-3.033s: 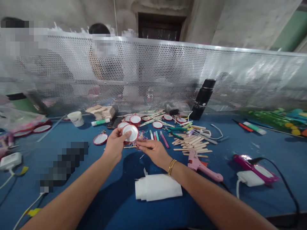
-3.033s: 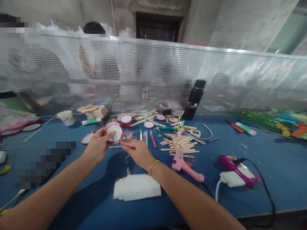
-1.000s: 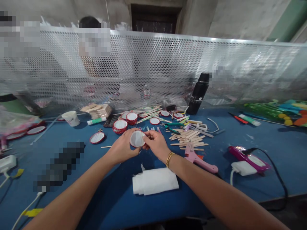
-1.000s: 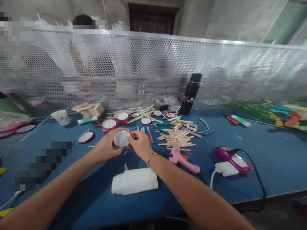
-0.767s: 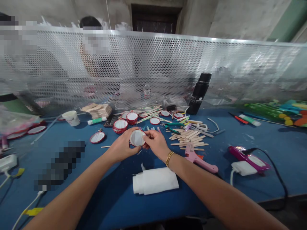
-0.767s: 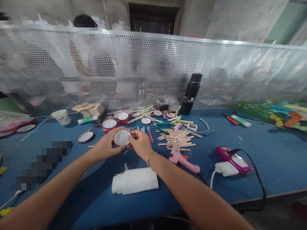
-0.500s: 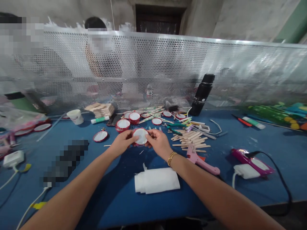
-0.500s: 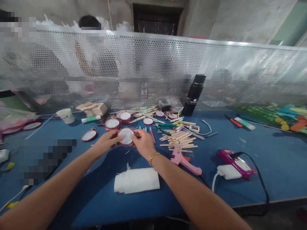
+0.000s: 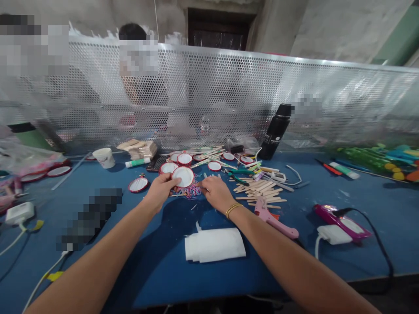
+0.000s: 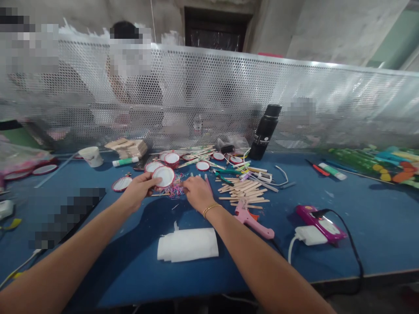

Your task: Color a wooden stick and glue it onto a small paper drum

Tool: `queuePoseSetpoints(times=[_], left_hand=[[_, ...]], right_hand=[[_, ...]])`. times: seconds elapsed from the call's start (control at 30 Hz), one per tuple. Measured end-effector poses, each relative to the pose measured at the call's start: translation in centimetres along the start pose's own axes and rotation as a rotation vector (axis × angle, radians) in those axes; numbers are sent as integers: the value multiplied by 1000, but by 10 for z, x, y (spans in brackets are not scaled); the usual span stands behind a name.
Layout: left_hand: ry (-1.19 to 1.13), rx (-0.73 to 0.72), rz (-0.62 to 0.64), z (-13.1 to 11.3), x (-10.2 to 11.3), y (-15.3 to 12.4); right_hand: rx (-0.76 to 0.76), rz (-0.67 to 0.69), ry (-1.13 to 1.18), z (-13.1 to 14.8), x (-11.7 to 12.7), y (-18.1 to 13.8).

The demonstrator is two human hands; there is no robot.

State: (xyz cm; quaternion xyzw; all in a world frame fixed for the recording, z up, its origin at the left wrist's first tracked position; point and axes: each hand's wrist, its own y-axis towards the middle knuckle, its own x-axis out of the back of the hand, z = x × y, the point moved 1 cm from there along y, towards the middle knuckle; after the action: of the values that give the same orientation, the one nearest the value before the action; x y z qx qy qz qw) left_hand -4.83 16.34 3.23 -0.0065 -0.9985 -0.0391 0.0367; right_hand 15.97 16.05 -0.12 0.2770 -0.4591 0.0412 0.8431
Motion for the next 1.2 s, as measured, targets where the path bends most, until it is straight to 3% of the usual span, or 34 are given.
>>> queuePoseSetpoints(times=[0.3, 0.7, 0.9, 1.2], left_hand=[[-15, 27, 27, -3, -10, -8], [19, 51, -11, 2, -9, -6], [71, -54, -60, 6, -11, -6], [227, -133, 42, 18, -19, -8]], right_hand=[[79, 69, -89, 0, -9, 9], [-100, -73, 177, -8, 5, -1], [-170, -172, 333, -3, 1, -2], [-242, -254, 464, 6, 0, -5]])
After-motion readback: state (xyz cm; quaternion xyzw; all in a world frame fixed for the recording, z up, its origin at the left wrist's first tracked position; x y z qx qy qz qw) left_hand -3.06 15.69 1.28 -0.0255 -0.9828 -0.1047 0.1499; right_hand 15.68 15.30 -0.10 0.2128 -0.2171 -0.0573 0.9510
